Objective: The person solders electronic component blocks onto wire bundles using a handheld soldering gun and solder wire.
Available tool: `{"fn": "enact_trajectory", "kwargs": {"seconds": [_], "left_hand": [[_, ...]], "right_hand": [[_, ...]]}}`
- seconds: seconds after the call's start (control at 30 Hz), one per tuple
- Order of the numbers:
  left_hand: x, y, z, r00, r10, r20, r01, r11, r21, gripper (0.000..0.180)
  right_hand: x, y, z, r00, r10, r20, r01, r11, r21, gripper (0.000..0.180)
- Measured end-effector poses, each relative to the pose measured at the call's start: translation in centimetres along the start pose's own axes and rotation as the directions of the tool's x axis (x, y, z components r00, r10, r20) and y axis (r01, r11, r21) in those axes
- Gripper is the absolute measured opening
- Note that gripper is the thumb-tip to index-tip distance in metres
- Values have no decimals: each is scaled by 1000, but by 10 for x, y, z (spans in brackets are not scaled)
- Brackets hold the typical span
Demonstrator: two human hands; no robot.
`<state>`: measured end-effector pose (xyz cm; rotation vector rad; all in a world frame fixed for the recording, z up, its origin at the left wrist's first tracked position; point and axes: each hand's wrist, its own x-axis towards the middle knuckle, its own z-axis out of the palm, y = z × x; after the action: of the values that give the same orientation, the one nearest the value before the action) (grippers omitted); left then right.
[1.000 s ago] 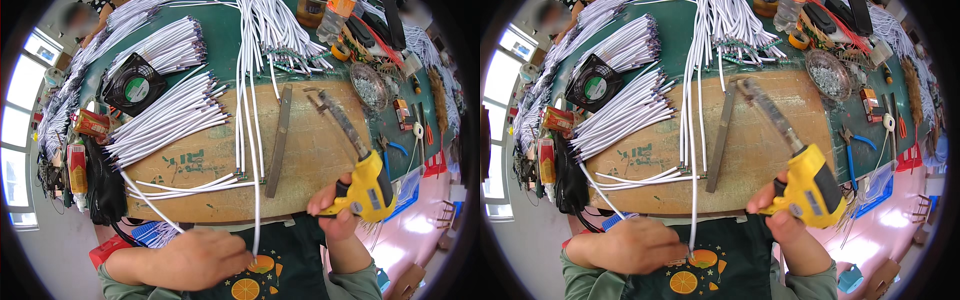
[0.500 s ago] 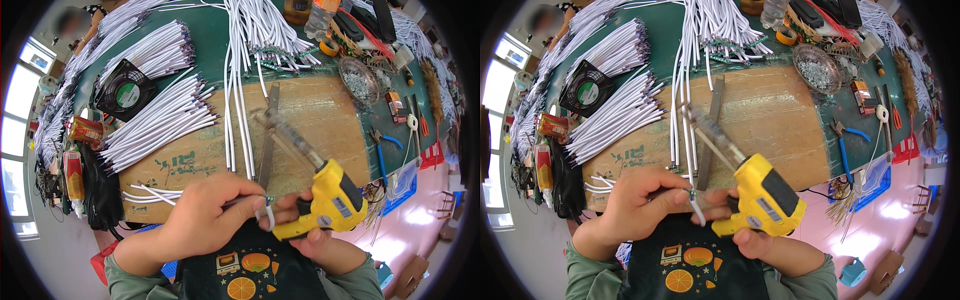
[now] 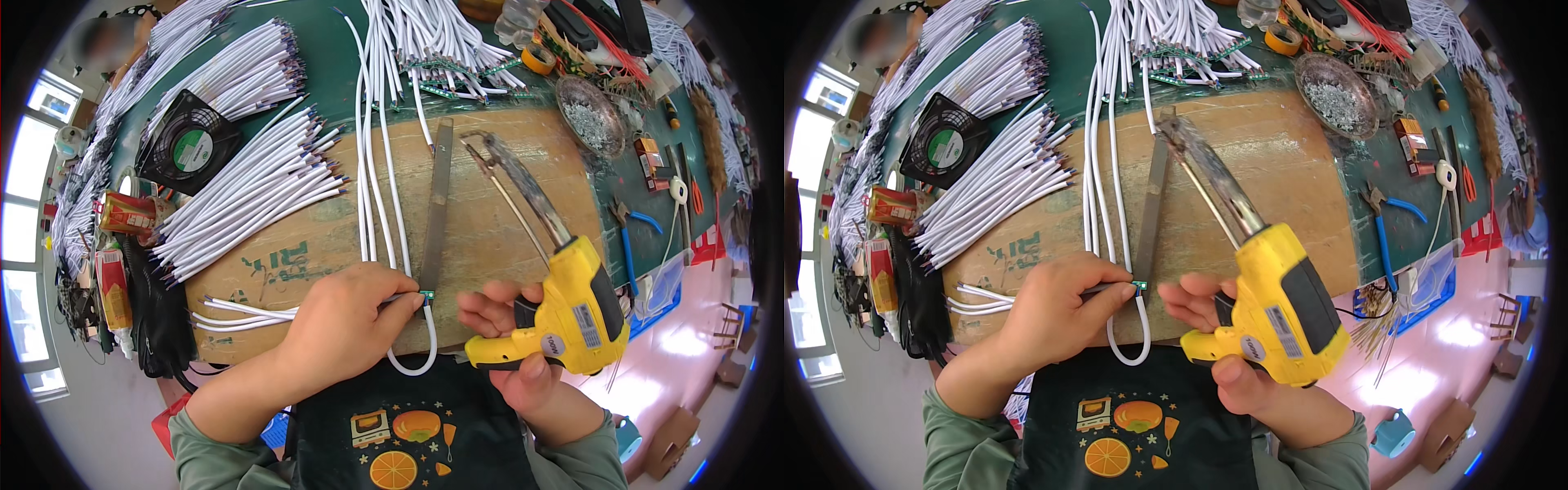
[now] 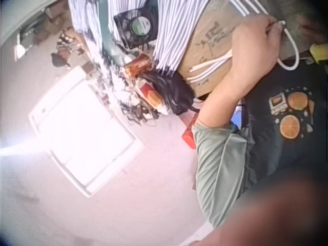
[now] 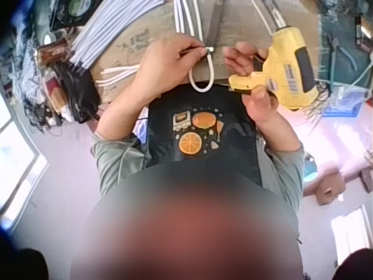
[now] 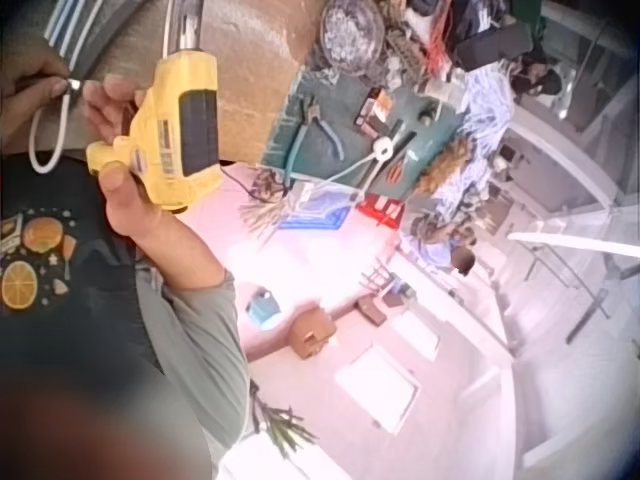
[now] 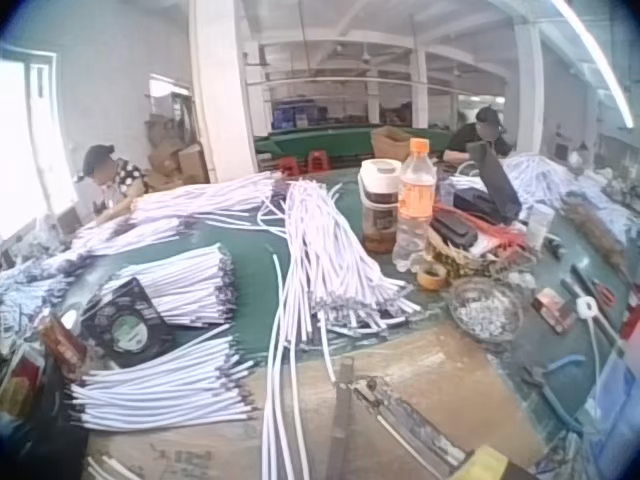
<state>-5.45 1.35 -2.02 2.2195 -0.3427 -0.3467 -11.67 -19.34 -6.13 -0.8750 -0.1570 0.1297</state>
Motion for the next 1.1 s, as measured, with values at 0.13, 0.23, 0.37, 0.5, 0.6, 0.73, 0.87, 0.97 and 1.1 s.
{"fn": "enact_trajectory", "kwargs": {"seconds": [0.13, 0.23, 0.37, 0.5, 0.6, 0.73, 0.87, 0.97, 1.1], "left_hand": [[-2, 2, 3, 999, 10, -40, -9, 1000, 30, 15], [-3, 1, 2, 999, 24, -40, -22, 998, 54, 15], [-3, 2, 0, 1000, -11, -27, 12, 999, 41, 14], [-3, 1, -2, 998, -58, 9, 58, 998, -29, 14], [-2, 0, -3, 996, -85, 31, 87, 994, -69, 14], [0, 0, -4, 981, -175, 84, 185, 973, -138, 14], [1, 1, -3, 980, -180, 86, 189, 975, -120, 14], [2, 1, -4, 989, -131, 61, 137, 986, -100, 14], [3, 1, -5, 994, -85, 70, 91, 992, -92, 13]], "right_hand": [[13, 11, 4, 999, -8, 45, 6, 999, 41, 67], [19, 18, 5, 998, 16, 65, -21, 997, 73, 65], [20, 21, 4, 998, 17, 59, -21, 997, 76, 67], [22, 19, 3, 996, 31, 82, -34, 999, 30, 69], [23, 17, 2, 994, 49, 94, -49, 999, 4, 70], [22, 20, 0, 990, 9, 142, -10, 1000, 4, 73], [21, 16, 2, 988, 37, 152, -41, 999, 20, 73], [14, 2, 11, 991, 126, -37, -126, 992, -3, 64], [-13, -23, -2, 956, 288, -51, -289, 957, -31, 67]]}}
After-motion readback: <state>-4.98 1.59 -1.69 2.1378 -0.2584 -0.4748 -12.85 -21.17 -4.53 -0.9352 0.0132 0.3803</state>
